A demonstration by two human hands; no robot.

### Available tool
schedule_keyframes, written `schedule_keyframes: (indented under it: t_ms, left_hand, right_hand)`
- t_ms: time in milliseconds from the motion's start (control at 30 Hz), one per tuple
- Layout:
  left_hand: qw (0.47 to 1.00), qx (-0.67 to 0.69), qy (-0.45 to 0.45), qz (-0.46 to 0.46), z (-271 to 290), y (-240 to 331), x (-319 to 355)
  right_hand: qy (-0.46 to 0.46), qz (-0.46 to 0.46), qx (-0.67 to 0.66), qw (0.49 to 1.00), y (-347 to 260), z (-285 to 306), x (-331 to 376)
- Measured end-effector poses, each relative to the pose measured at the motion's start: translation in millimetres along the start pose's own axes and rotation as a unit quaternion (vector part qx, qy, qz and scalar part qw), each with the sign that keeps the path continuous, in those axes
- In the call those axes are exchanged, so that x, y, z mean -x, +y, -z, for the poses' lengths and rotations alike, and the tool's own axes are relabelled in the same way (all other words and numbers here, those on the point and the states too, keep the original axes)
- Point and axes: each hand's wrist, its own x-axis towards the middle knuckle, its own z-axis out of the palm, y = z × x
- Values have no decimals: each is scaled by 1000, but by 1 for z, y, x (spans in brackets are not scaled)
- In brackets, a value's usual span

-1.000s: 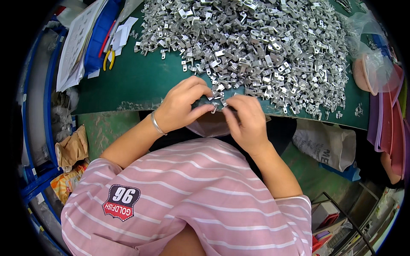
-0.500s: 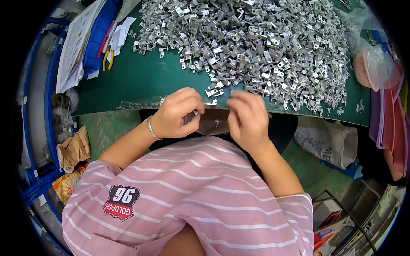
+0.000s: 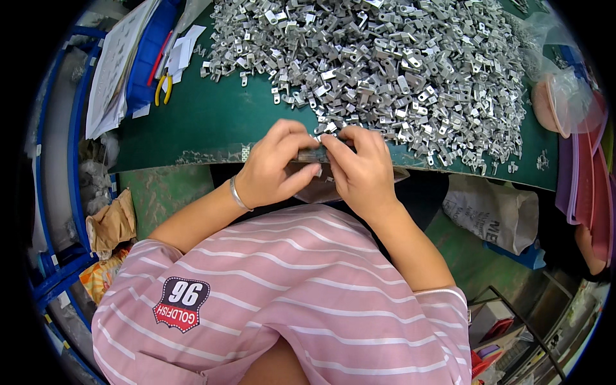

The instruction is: The person repeatedly picks up small metal hardware pieces from a large pile on a green table and places them into a clear plastic bag. The person handles the pieces one at a time, using both hands to sort and transfer them from the table into the bag.

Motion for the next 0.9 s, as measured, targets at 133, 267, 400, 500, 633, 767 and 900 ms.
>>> schedule_keyframes:
  t_ms: [133, 267, 400, 500, 633, 767, 900]
  left_hand:
    - [994, -103, 2, -37, -9, -14, -6]
    - [991, -42, -87, -96, 6, -16, -1]
    - [994, 10, -106, -36, 13, -7, 2]
    - [999, -35, -5, 26, -1, -7, -6]
    - [995, -87, 25, -31, -17, -14, -25]
    - [999, -37, -6, -7, -12, -18, -22]
    - [999, -34, 1, -8, -1, -19, -13]
  right_hand:
    - [12, 0, -3, 1000, 6, -6, -1]
    - [-39, 26, -76, 996, 3, 8, 4]
    - [-84, 80, -95, 989, 2, 15, 11]
    - [30, 49, 2, 998, 1, 8, 2]
    - [58, 11, 53, 997, 2, -5, -17]
    - [57, 17, -2, 998, 5, -7, -10]
    - [72, -3, -33, 997, 0, -5, -2]
